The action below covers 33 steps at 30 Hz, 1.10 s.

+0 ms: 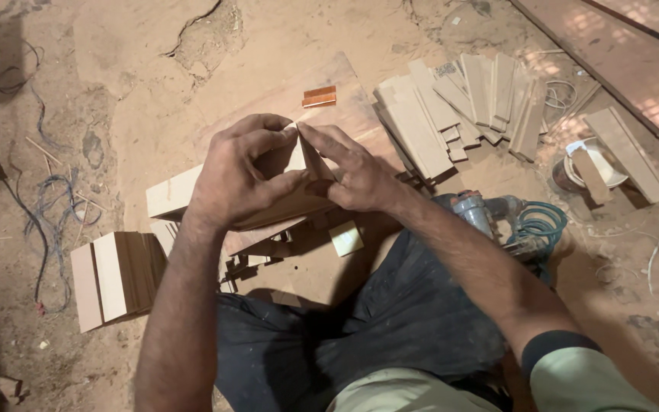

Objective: The person assembles small wooden boxes by applying glue to wooden pieces and using a nail gun to fasten them together. The person repeatedly glues and nails pieces to form box structures, placing completed units aside.

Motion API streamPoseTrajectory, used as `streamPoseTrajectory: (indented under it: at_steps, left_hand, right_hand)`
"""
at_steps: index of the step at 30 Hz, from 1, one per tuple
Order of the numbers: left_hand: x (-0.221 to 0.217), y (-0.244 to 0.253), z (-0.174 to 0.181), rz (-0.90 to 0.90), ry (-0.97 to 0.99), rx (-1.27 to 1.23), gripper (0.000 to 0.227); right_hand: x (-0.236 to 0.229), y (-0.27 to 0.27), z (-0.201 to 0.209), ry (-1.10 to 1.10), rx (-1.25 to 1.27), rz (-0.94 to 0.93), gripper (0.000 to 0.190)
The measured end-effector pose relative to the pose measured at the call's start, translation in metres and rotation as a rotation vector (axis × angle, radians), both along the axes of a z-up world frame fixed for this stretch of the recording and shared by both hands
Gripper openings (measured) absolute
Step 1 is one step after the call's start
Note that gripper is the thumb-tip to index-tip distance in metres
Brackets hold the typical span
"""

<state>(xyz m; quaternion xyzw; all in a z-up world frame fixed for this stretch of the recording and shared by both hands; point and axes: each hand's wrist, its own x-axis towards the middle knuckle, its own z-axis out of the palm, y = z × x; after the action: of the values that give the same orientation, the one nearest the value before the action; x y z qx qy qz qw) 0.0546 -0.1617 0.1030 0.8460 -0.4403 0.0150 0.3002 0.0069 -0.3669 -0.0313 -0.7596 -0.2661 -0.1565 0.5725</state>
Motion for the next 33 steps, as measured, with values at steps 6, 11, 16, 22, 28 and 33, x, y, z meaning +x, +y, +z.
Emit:
streamPoseTrajectory:
  at_steps: [6,11,16,22,28,33]
  left_hand:
    - [-0.003,-0.003,0.000,0.014,0.015,0.004,0.047]
    - [-0.006,-0.005,0.004,0.037,0.074,-0.042,0.044]
    - [0.000,-0.001,-0.003,0.031,0.049,-0.018,0.044]
    - [0.008,0.001,-0.011,-0.012,0.001,-0.028,0.048]
    - [0.007,-0.004,0.003,-0.035,0.015,-0.022,0.036]
    - [0.007,-0.004,-0.006,-0.009,0.004,-0.089,0.025]
  right_hand:
    - [-0.011,-0.006,-0.007,-0.250,-0.178,-0.108,0.083]
    - [-0.027,-0.098,-0.054,0.224,-0.351,-0.241,0.035]
    - [-0.054,-0.221,-0.136,1.083,-0.674,-0.476,0.052]
    - [-0.095,-0.261,-0.214,0.967,-0.838,-0.054,0.075]
    - [-0.090,-0.266,-0.150,0.652,-0.915,0.142,0.061]
    - [-0.126,-0.265,-0.030,0.920,-0.876,-0.028,0.065]
